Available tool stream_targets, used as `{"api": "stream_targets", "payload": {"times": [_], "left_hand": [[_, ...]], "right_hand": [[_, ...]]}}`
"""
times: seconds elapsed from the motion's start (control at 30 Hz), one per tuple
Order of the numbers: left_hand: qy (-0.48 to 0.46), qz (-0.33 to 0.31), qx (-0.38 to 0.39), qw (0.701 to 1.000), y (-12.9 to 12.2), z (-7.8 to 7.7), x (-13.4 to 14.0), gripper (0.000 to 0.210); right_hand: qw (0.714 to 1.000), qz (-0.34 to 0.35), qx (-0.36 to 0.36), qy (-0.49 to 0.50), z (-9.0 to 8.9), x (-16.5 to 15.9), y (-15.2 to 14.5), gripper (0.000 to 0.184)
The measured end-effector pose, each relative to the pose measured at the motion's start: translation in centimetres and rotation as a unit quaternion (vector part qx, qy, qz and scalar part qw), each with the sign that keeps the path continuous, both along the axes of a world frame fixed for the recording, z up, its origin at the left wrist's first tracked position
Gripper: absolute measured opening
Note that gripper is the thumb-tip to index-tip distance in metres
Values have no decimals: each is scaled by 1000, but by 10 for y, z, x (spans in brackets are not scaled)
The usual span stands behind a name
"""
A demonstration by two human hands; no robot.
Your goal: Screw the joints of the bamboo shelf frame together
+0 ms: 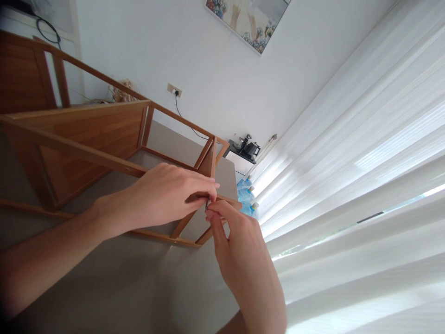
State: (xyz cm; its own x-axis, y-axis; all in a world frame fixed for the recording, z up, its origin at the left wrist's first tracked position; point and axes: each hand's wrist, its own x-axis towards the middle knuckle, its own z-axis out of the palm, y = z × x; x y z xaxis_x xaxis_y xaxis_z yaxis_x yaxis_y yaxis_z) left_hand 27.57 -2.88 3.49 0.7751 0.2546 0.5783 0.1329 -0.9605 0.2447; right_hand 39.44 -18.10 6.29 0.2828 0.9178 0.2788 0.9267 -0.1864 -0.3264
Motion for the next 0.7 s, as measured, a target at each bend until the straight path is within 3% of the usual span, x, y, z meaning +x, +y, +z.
{"api": "stream_targets", "payload": {"times": [0.7], "left_hand": [[3,9,20,1000,0,0,0,20]], "right_hand": [[996,-21,69,-52,-3,4,0,22]]}}
